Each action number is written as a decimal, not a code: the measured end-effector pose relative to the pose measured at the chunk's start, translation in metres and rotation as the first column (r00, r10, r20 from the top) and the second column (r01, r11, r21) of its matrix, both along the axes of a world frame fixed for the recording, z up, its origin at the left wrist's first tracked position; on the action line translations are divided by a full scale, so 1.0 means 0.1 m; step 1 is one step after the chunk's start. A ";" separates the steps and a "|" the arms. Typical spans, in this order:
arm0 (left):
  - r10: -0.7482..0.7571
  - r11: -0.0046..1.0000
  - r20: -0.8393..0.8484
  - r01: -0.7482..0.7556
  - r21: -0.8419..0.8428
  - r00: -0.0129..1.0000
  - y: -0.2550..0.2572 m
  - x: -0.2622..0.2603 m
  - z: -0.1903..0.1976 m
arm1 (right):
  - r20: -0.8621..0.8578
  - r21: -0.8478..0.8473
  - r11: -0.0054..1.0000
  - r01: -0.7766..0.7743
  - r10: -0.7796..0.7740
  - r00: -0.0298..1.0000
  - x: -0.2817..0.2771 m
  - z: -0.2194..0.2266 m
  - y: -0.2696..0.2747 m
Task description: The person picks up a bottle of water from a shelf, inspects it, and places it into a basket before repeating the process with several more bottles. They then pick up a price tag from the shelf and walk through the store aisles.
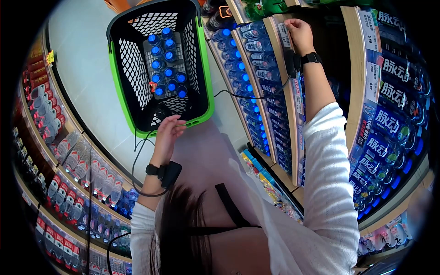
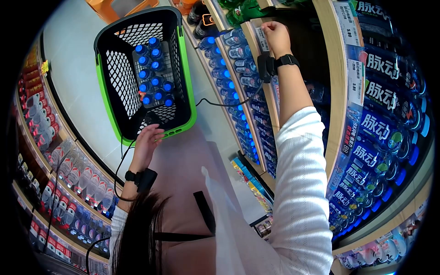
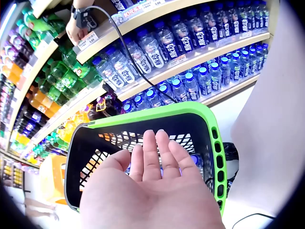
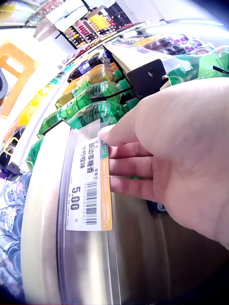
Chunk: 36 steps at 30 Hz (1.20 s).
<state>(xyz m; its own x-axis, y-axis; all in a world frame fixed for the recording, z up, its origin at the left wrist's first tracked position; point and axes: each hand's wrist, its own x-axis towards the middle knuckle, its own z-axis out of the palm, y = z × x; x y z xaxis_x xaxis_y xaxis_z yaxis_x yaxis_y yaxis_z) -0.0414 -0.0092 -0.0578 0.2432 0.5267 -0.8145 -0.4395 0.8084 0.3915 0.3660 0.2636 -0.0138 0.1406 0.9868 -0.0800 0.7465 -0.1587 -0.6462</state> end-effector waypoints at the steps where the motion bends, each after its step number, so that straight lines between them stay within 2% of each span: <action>1: 0.000 1.000 -0.002 0.000 -0.002 1.000 0.00 0.00 0.00 | 0.032 0.019 1.000 0.010 -0.011 0.999 -0.02 0.02 0.00; 6: -0.003 1.000 -0.001 0.003 -0.005 1.000 -0.02 -0.01 -0.01 | 0.135 0.062 0.992 0.109 -0.117 0.984 -0.10 -0.04 0.00; 9: -0.006 1.000 0.000 0.006 -0.005 1.000 -0.02 -0.01 -0.03 | 0.266 0.195 0.979 0.053 -0.104 0.958 -0.16 -0.08 0.05; 12: -0.004 1.000 0.000 0.004 0.003 1.000 -0.01 -0.03 -0.02 | 0.343 0.209 0.977 0.026 -0.098 0.934 -0.15 -0.10 0.09; 15: 0.000 1.000 0.003 0.000 0.003 1.000 -0.02 -0.04 -0.03 | 0.304 0.169 0.985 0.010 -0.062 0.951 -0.15 -0.05 0.04; 18: 0.001 1.000 0.000 -0.001 0.001 1.000 -0.02 -0.05 -0.02 | 0.062 0.153 0.988 -0.011 0.002 0.998 -0.06 -0.07 0.01; 19: 0.001 1.000 -0.003 -0.001 0.000 1.000 -0.01 -0.05 -0.02 | -0.021 0.131 0.991 0.026 -0.024 0.999 -0.04 -0.07 0.00; 22: -0.003 1.000 -0.013 0.003 -0.001 1.000 -0.02 -0.06 -0.02 | -0.116 0.017 0.997 0.077 -0.074 0.990 0.00 -0.05 0.02; 23: -0.001 1.000 -0.011 0.001 -0.002 1.000 -0.02 -0.06 -0.03 | -0.053 0.030 0.999 0.035 -0.033 0.998 0.00 -0.03 0.03; 29: -0.003 1.000 -0.006 0.003 -0.003 1.000 -0.02 -0.03 -0.04 | 0.244 0.112 0.994 -0.001 -0.027 0.969 -0.10 -0.02 0.04; 33: -0.007 1.000 -0.008 0.007 0.006 1.000 0.00 -0.01 -0.03 | 0.430 0.153 0.988 0.030 -0.094 0.898 -0.18 -0.08 0.07; 36: -0.007 1.000 -0.005 0.007 0.001 1.000 0.01 -0.01 -0.02 | 0.433 0.170 0.985 0.000 -0.075 0.898 -0.19 -0.07 0.05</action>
<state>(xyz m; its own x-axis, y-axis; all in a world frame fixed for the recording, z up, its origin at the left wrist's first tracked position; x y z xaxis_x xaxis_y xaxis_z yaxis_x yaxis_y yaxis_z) -0.0424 -0.0078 -0.0600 0.2425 0.5257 -0.8154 -0.4315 0.8112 0.3946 0.3471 0.2681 -0.0204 0.1617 0.9741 0.1578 0.9543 -0.1137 -0.2763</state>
